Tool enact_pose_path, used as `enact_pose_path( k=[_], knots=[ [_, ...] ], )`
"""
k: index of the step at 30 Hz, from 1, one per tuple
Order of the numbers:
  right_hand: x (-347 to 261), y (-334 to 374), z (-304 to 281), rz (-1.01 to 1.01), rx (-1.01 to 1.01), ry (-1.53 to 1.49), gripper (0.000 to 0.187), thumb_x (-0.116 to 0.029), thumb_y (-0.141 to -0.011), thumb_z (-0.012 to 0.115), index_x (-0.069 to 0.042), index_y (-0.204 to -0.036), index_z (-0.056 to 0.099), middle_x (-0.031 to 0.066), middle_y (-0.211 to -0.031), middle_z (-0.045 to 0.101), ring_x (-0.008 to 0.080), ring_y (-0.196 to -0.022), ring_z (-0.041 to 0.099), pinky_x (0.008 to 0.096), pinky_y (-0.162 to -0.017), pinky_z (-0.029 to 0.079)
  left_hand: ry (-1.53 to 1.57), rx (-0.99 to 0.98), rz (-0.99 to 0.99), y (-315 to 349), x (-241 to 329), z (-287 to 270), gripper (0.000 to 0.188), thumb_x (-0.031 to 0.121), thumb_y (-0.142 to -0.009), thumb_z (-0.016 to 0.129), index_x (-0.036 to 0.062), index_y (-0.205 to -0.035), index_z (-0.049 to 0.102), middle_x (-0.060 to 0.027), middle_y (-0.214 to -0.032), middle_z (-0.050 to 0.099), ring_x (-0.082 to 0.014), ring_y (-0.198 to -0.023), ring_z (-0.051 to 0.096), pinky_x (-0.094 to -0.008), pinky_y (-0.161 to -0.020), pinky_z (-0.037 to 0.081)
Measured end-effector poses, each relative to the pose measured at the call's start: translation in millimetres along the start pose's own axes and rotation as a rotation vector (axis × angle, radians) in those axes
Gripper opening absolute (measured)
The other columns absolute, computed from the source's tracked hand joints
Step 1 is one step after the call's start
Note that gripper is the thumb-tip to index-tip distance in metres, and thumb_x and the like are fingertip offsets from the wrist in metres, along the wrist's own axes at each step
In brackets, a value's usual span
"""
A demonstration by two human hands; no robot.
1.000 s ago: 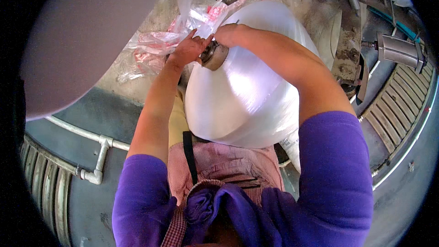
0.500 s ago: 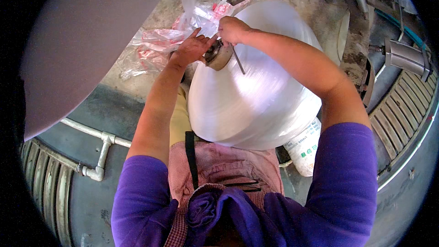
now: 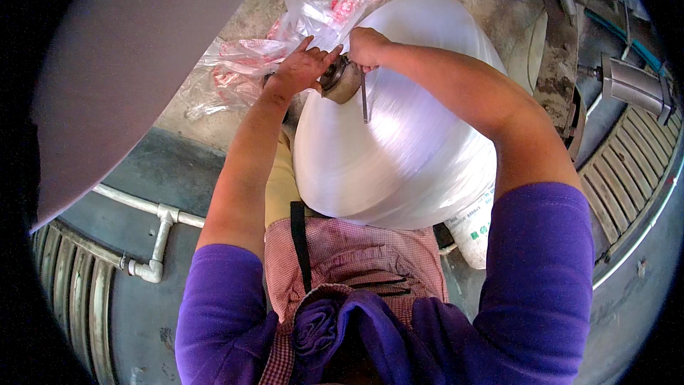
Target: The person secures a large white spool onto a machine spindle using a metal tool. They then remove a plastic wrapper from the spool and thread the white filament through a series of metal guides and rollers on the machinery.
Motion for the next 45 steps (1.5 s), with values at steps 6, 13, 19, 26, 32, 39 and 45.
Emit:
enact_pose_path(
  k=[6, 13, 19, 26, 32, 39, 45],
  knots=[
    [1.6, -5.0, 3.8, 0.144, -0.081, -0.385, 0.003, 0.002, -0.075, 0.056, 0.005, -0.074, 0.056, 0.0112, -0.056, 0.055, 0.0172, -0.043, 0.053, 0.0276, -0.033, 0.040, 0.011, 0.030, 0.010, 3.0, -0.8, 0.5, 0.098, 0.035, -0.054, 0.078, 0.0086, -0.135, 0.029, -0.0025, -0.092, 0.061, -0.0182, -0.094, 0.057, -0.0398, -0.104, 0.027],
    [-30.8, -20.3, -7.1, 0.054, -0.241, 0.167, 0.006, 0.005, -0.070, 0.053, 0.008, -0.075, 0.056, 0.0161, -0.056, 0.057, 0.0210, -0.042, 0.055, 0.0314, -0.034, 0.043, 0.046, -0.039, 0.017, 3.2, -0.7, -2.8, 0.092, 0.030, -0.054, 0.078, 0.0061, -0.130, 0.032, -0.0046, -0.093, 0.060, -0.0216, -0.097, 0.055, -0.0429, -0.104, 0.026],
    [-32.9, 13.0, 7.4, -0.170, 0.028, 0.475, 0.018, -0.001, -0.073, 0.051, 0.005, -0.087, 0.061, 0.0186, -0.078, 0.064, 0.0285, -0.070, 0.064, 0.0382, -0.061, 0.052, 0.061, 0.026, 0.047, 3.2, -4.7, 7.8, 0.081, 0.032, -0.053, 0.078, 0.0070, -0.121, 0.041, -0.0043, -0.092, 0.060, -0.0210, -0.098, 0.055, -0.0434, -0.104, 0.026],
    [-31.0, 42.0, 36.6, -0.232, 0.163, 0.380, 0.025, 0.003, -0.070, 0.052, 0.000, -0.093, 0.060, 0.0189, -0.092, 0.062, 0.0344, -0.094, 0.058, 0.0394, -0.079, 0.047, 0.012, 0.003, 0.044, -2.2, -2.5, 7.5, 0.087, 0.032, -0.054, 0.077, 0.0101, -0.128, 0.038, -0.0045, -0.093, 0.060, -0.0208, -0.096, 0.055, -0.0419, -0.104, 0.026],
    [-37.5, 67.3, 36.8, -0.440, -0.116, 0.801, 0.025, -0.007, -0.070, 0.061, 0.000, -0.095, 0.058, 0.0174, -0.089, 0.061, 0.0325, -0.090, 0.059, 0.0382, -0.079, 0.048, -0.023, 0.127, 0.053, 2.2, -0.5, 6.5, 0.079, 0.024, -0.062, 0.072, 0.0108, -0.131, 0.038, -0.0026, -0.090, 0.061, -0.0173, -0.092, 0.057, -0.0387, -0.103, 0.028],
    [-49.9, 43.5, 18.4, -0.632, 0.205, 0.601, 0.020, -0.018, -0.076, 0.055, -0.001, -0.079, 0.065, 0.0211, -0.081, 0.063, 0.0298, -0.079, 0.064, 0.0391, -0.067, 0.051, -0.072, 0.090, 0.041, 3.4, -0.4, 13.4, 0.061, 0.019, -0.065, 0.068, 0.0106, -0.122, 0.046, -0.0027, -0.089, 0.060, -0.0157, -0.093, 0.057, -0.0381, -0.102, 0.030],
    [-1.2, 1.6, -19.4, 0.239, -0.078, 0.147, 0.049, -0.039, -0.090, 0.043, 0.006, -0.077, 0.057, 0.0175, -0.058, 0.057, 0.0267, -0.038, 0.051, 0.0382, -0.040, 0.042, -0.005, 0.135, 0.035, 3.6, 2.3, 6.7, 0.076, 0.022, -0.059, 0.075, 0.0092, -0.127, 0.043, -0.0032, -0.089, 0.060, -0.0177, -0.094, 0.056, -0.0378, -0.102, 0.030]
  ],
)
Point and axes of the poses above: each hand's wrist, its own y-axis away from the middle knuckle, its own z-axis out of the palm, x = y × z, the point moved 1 cm from there along -y, towards the middle knuckle
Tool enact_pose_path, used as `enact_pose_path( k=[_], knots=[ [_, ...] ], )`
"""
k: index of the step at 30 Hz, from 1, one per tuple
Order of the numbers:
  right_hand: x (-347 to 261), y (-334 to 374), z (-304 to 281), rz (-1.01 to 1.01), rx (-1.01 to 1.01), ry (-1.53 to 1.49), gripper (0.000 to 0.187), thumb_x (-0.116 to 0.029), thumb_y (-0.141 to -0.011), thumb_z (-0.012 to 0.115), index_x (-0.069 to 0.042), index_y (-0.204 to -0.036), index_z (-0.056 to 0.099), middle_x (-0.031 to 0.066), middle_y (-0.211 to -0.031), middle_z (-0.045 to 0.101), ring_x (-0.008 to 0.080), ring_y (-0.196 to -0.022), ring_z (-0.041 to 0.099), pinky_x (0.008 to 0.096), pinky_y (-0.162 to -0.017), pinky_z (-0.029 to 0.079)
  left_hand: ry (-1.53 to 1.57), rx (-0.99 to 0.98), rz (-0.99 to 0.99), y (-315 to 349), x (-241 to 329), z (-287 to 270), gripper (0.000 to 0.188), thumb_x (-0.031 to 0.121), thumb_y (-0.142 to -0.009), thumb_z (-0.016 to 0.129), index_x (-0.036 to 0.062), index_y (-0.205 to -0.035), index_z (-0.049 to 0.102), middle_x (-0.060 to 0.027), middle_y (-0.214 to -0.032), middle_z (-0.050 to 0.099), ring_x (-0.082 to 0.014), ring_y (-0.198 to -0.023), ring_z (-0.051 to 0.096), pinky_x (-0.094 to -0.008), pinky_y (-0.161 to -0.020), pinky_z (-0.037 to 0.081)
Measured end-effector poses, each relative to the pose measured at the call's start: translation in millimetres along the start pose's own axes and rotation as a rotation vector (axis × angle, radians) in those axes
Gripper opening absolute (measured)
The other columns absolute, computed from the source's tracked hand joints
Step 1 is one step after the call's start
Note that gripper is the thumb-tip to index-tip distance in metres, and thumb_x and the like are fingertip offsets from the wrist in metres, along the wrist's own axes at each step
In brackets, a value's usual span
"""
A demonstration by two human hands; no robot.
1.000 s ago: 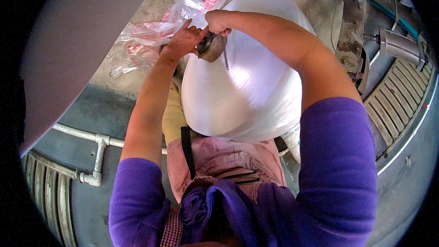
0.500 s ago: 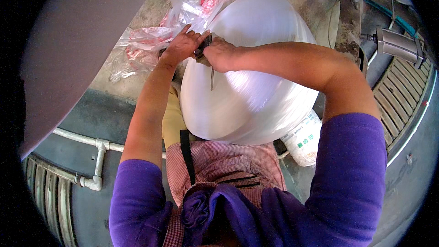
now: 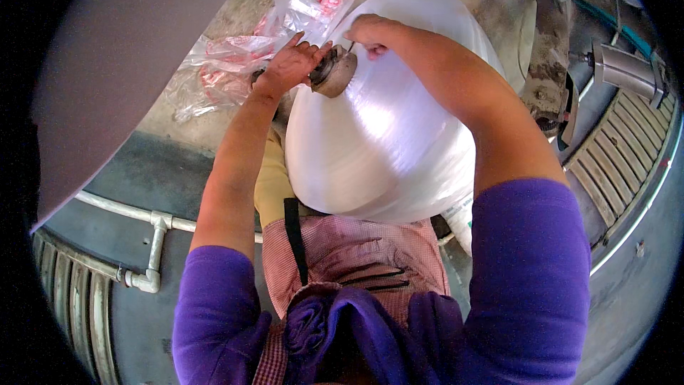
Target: The person secures a large white spool onto a machine spindle using a metal tool. They then remove a plastic wrapper from the spool and thread the white filament through a series of metal guides and rollers on the machinery.
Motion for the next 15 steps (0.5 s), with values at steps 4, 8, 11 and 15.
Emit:
enact_pose_path(
  k=[4, 8, 11, 15],
  knots=[
    [-6.8, 20.4, -4.8, -0.055, 0.085, 0.074, 0.038, -0.032, -0.087, 0.052, 0.006, -0.087, 0.057, 0.0208, -0.070, 0.060, 0.0275, -0.054, 0.060, 0.0385, -0.048, 0.047, 0.049, -0.027, -0.015, 2.2, -1.2, 1.8, 0.084, 0.022, -0.056, 0.077, 0.0089, -0.130, 0.039, -0.0030, -0.091, 0.061, -0.0189, -0.094, 0.056, -0.0374, -0.103, 0.028],
    [-7.7, 23.3, -6.6, -0.325, 0.321, 0.554, 0.030, -0.010, -0.075, 0.060, 0.000, -0.103, 0.057, 0.0187, -0.105, 0.057, 0.0319, -0.103, 0.054, 0.0390, -0.085, 0.046, 0.056, -0.030, 0.009, 2.4, -1.8, 2.8, 0.095, 0.024, -0.053, 0.078, 0.0071, -0.134, 0.032, -0.0043, -0.093, 0.059, -0.0200, -0.092, 0.055, -0.0380, -0.101, 0.031],
    [-4.3, 34.1, 9.3, -0.595, 0.021, 0.711, 0.026, -0.011, -0.075, 0.059, -0.003, -0.100, 0.058, 0.0174, -0.103, 0.058, 0.0328, -0.099, 0.056, 0.0400, -0.084, 0.046, 0.060, -0.008, 0.008, 1.7, -0.8, 0.8, 0.090, 0.023, -0.053, 0.078, 0.0085, -0.132, 0.036, -0.0036, -0.092, 0.060, -0.0193, -0.093, 0.056, -0.0376, -0.102, 0.029],
    [-13.5, 38.4, -1.2, -0.648, 0.176, 0.773, 0.017, -0.014, -0.081, 0.054, -0.005, -0.094, 0.060, 0.0153, -0.096, 0.059, 0.0332, -0.093, 0.057, 0.0410, -0.079, 0.045, 0.039, -0.037, -0.001, 0.6, -1.0, -0.5, 0.085, 0.024, -0.055, 0.078, 0.0092, -0.129, 0.040, -0.0038, -0.093, 0.061, -0.0185, -0.093, 0.057, -0.0370, -0.102, 0.030]
  ],
)
Point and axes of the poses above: each hand's wrist, its own y-axis away from the middle knuckle, its own z-axis out of the palm, x = y × z, the point moved 1 cm from there along -y, towards the middle knuckle
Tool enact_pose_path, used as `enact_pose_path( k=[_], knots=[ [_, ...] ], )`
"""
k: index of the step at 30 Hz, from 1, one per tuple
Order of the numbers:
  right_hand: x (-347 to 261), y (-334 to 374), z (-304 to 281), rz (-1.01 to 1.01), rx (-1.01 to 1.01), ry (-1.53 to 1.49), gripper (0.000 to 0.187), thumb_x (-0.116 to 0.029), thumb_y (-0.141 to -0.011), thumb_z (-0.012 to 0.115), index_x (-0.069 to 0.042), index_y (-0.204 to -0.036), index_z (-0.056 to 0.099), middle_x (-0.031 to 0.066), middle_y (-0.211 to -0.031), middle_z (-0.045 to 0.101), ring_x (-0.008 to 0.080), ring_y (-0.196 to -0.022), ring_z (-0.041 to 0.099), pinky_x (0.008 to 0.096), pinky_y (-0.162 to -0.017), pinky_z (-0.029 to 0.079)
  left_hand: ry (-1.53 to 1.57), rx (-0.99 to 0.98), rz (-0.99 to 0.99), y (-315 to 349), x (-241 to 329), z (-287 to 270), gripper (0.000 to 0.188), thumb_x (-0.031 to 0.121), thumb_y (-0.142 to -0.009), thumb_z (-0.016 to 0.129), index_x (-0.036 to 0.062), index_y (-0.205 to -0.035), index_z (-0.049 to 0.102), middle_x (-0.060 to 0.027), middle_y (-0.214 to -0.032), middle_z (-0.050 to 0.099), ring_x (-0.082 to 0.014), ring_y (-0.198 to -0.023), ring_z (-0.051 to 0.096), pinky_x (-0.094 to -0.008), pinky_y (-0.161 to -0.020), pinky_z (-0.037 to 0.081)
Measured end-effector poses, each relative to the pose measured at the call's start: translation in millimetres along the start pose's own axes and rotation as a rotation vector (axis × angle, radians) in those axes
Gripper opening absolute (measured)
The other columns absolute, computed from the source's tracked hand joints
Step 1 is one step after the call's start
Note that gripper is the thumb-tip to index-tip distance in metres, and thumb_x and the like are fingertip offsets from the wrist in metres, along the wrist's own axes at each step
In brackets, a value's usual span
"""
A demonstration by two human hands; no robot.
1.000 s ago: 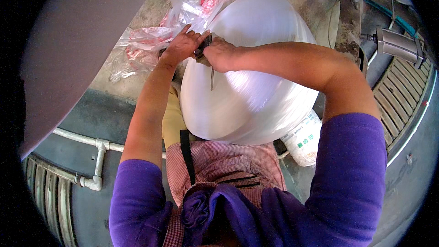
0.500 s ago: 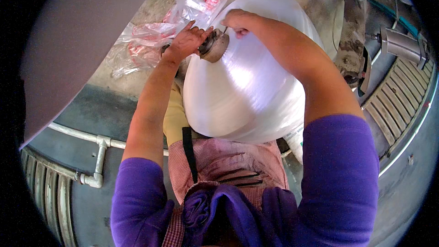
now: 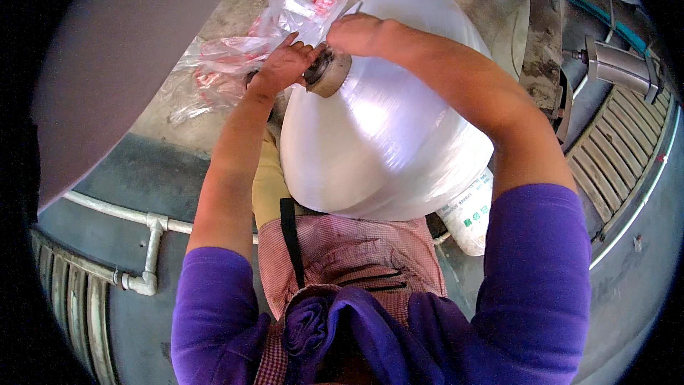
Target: The person secures a large white spool onto a machine spindle using a metal tool. They then remove a plastic wrapper from the spool and thread the white filament through a series of metal guides and rollers on the machinery.
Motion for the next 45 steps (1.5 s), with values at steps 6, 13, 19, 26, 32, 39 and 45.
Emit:
enact_pose_path(
  k=[6, 13, 19, 26, 32, 39, 45],
  knots=[
    [-35.3, 25.5, -33.3, -0.013, 0.644, -0.327, 0.017, -0.018, -0.085, 0.052, -0.005, -0.091, 0.061, 0.0134, -0.087, 0.060, 0.0343, -0.084, 0.057, 0.0416, -0.074, 0.045, -0.028, -0.019, -0.013, 3.1, -0.7, 1.4, 0.084, 0.025, -0.055, 0.078, 0.0101, -0.129, 0.041, -0.0032, -0.093, 0.062, -0.0175, -0.092, 0.057, -0.0358, -0.101, 0.031],
    [-22.8, 0.6, 11.4, 0.438, 0.208, -0.595, 0.018, -0.008, -0.079, 0.050, 0.005, -0.074, 0.061, 0.0153, -0.062, 0.062, 0.0199, -0.051, 0.063, 0.0344, -0.058, 0.050, -0.006, -0.019, -0.003, 0.3, 0.0, 2.0, 0.086, 0.025, -0.055, 0.078, 0.0111, -0.130, 0.039, -0.0024, -0.095, 0.062, -0.0180, -0.096, 0.057, -0.0368, -0.103, 0.028],
    [-30.0, -1.5, 10.5, 0.501, 0.093, -0.618, 0.009, -0.001, -0.069, 0.055, 0.005, -0.071, 0.062, 0.0167, -0.062, 0.063, 0.0265, -0.072, 0.066, 0.0362, -0.070, 0.050, -0.007, -0.038, -0.039, 0.5, -0.1, 2.6, 0.088, 0.025, -0.054, 0.079, 0.0109, -0.130, 0.039, -0.0019, -0.095, 0.062, -0.0177, -0.097, 0.056, -0.0368, -0.104, 0.028],
    [-21.5, -6.5, 24.0, 0.497, 0.096, -0.707, 0.015, -0.003, -0.077, 0.049, 0.006, -0.070, 0.058, 0.0145, -0.058, 0.060, 0.0204, -0.049, 0.063, 0.0312, -0.050, 0.051, 0.027, 0.006, -0.020, 1.7, -0.4, 0.1, 0.087, 0.022, -0.053, 0.079, 0.0104, -0.130, 0.040, -0.0021, -0.093, 0.062, -0.0179, -0.095, 0.057, -0.0366, -0.104, 0.029],
    [-20.7, -13.0, 34.4, 0.682, 0.130, -1.326, 0.010, 0.001, -0.076, 0.050, 0.010, -0.079, 0.055, 0.0170, -0.064, 0.061, 0.0232, -0.052, 0.063, 0.0322, -0.041, 0.052, 0.035, -0.002, -0.014, 2.4, -0.1, -2.5, 0.085, 0.022, -0.054, 0.079, 0.0098, -0.129, 0.041, -0.0027, -0.093, 0.062, -0.0183, -0.094, 0.057, -0.0364, -0.103, 0.029],
    [-34.2, -19.1, 30.1, 0.821, 0.207, -1.338, 0.012, 0.000, -0.076, 0.052, 0.008, -0.084, 0.055, 0.0172, -0.067, 0.062, 0.0216, -0.052, 0.063, 0.0314, -0.041, 0.053, -0.009, -0.012, -0.023, 2.1, -0.1, 2.1, 0.085, 0.024, -0.055, 0.079, 0.0094, -0.129, 0.041, -0.0027, -0.094, 0.062, -0.0184, -0.095, 0.057, -0.0358, -0.102, 0.030],
    [-44.3, -21.6, 43.9, 0.694, 0.224, -1.051, 0.013, -0.001, -0.075, 0.051, 0.007, -0.085, 0.055, 0.0190, -0.076, 0.061, 0.0259, -0.063, 0.064, 0.0352, -0.052, 0.054, -0.037, -0.057, -0.014, -0.4, 1.6, 2.2, 0.086, 0.026, -0.056, 0.078, 0.0102, -0.131, 0.039, -0.0024, -0.096, 0.062, -0.0179, -0.096, 0.056, -0.0355, -0.101, 0.031]
  ],
)
Point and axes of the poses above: each hand's wrist, its own y-axis away from the middle knuckle, its own z-axis out of the palm, x = y × z, the point moved 1 cm from there along -y, towards the middle knuckle
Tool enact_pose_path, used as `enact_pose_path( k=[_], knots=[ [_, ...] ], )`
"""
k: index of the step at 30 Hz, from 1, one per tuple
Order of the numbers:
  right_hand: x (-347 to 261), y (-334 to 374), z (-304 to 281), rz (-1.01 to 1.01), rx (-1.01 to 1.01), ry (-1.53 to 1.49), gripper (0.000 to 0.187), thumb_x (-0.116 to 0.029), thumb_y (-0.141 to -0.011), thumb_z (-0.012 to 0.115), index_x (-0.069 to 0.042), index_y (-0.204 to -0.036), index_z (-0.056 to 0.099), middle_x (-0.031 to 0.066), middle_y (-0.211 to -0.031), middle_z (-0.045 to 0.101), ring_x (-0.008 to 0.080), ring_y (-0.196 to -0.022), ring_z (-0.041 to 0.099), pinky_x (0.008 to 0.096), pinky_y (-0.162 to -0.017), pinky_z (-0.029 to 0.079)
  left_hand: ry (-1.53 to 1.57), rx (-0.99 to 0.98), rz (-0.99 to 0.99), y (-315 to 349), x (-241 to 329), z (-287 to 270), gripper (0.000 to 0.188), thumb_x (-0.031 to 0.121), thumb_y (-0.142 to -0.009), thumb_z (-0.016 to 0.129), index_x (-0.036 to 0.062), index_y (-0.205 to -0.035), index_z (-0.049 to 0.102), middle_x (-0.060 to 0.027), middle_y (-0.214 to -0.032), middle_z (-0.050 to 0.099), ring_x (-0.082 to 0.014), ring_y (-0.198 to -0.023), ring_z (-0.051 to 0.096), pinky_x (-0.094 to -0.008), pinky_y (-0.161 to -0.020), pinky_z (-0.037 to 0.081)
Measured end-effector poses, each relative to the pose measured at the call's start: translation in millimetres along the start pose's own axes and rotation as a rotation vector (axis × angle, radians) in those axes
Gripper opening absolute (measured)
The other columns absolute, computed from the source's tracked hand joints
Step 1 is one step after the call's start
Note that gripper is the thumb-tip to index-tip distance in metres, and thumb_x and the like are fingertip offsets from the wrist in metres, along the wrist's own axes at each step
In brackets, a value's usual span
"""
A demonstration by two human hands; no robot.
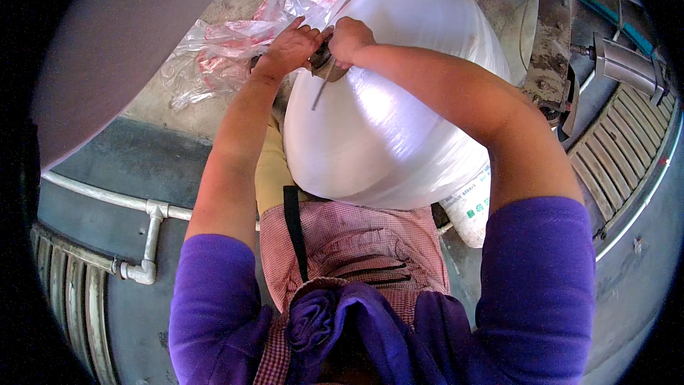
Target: The person secures a large white spool onto a machine spindle using a metal tool. They then remove a plastic wrapper from the spool and thread the white filament through a series of metal guides and rollers on the machinery.
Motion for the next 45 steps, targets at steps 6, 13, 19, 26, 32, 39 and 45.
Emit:
enact_pose_path(
  k=[6, 13, 19, 26, 32, 39, 45],
  knots=[
    [-16.4, 52.7, 3.6, -0.459, -0.042, 0.519, 0.016, -0.006, -0.072, 0.058, 0.002, -0.087, 0.057, 0.0205, -0.086, 0.059, 0.0332, -0.087, 0.058, 0.0402, -0.076, 0.047, 0.013, 0.056, 0.016, 3.7, -3.0, 6.4, 0.084, 0.025, -0.059, 0.076, 0.0108, -0.132, 0.037, -0.0022, -0.095, 0.061, -0.0182, -0.097, 0.056, -0.0363, -0.102, 0.030],
    [-28.2, 3.3, -15.2, -0.654, 0.176, 0.536, 0.030, -0.025, -0.087, 0.047, 0.003, -0.082, 0.057, 0.0197, -0.074, 0.061, 0.0346, -0.067, 0.061, 0.0404, -0.059, 0.050, -0.030, 0.027, 0.099, 5.2, -5.8, 2.7, 0.081, 0.025, -0.057, 0.076, 0.0115, -0.128, 0.041, -0.0011, -0.094, 0.061, -0.0181, -0.096, 0.056, -0.0371, -0.101, 0.031],
    [6.1, -35.4, -50.3, 0.180, -0.050, 0.216, 0.022, -0.008, -0.080, 0.045, 0.004, -0.084, 0.062, 0.0208, -0.070, 0.063, 0.0276, -0.058, 0.064, 0.0377, -0.051, 0.052, 0.028, 0.034, 0.007, 3.6, 0.1, -2.2, 0.083, 0.023, -0.057, 0.077, 0.0115, -0.130, 0.039, -0.0032, -0.096, 0.062, -0.0191, -0.097, 0.056, -0.0364, -0.099, 0.033],
    [9.8, -27.4, -53.2, -0.404, 0.136, 0.906, 0.024, -0.020, -0.081, 0.056, 0.000, -0.091, 0.063, 0.0176, -0.090, 0.062, 0.0320, -0.091, 0.060, 0.0396, -0.077, 0.047, 0.091, -0.004, 0.009, 1.9, -3.1, 0.2, 0.095, 0.023, -0.054, 0.078, 0.0116, -0.136, 0.029, -0.0042, -0.099, 0.059, -0.0211, -0.098, 0.054, -0.0376, -0.101, 0.032],
    [-12.4, -7.6, -57.3, -0.610, -0.186, 1.112, 0.015, -0.010, -0.076, 0.055, -0.002, -0.086, 0.062, 0.0153, -0.091, 0.060, 0.0322, -0.091, 0.059, 0.0391, -0.077, 0.047, 0.078, 0.018, -0.001, 3.4, -3.6, -1.2, 0.087, 0.021, -0.056, 0.078, 0.0121, -0.132, 0.037, -0.0031, -0.098, 0.061, -0.0199, -0.097, 0.056, -0.0356, -0.099, 0.033],
    [-3.6, -20.5, -65.6, -0.825, -0.140, 1.124, 0.014, -0.010, -0.076, 0.053, -0.002, -0.086, 0.059, 0.0145, -0.086, 0.057, 0.0308, -0.088, 0.059, 0.0392, -0.074, 0.048, 0.058, 0.077, 0.008, 0.6, -4.1, 3.0, 0.083, 0.019, -0.056, 0.078, 0.0133, -0.130, 0.040, -0.0025, -0.098, 0.062, -0.0189, -0.097, 0.056, -0.0350, -0.097, 0.035],
    [-58.1, 31.1, -75.4, -0.732, 0.073, 0.832, 0.018, -0.012, -0.081, 0.046, 0.000, -0.091, 0.057, 0.0186, -0.088, 0.061, 0.0336, -0.087, 0.060, 0.0422, -0.075, 0.047, 0.060, 0.032, -0.015, 4.6, -3.7, 0.1, 0.084, 0.021, -0.055, 0.079, 0.0123, -0.129, 0.040, -0.0018, -0.097, 0.062, -0.0188, -0.096, 0.056, -0.0341, -0.096, 0.035]
  ],
)
Point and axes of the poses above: each hand's wrist, its own y-axis away from the middle knuckle, its own z-axis out of the palm, x = y × z, the point moved 1 cm from there along -y, towards the middle knuckle
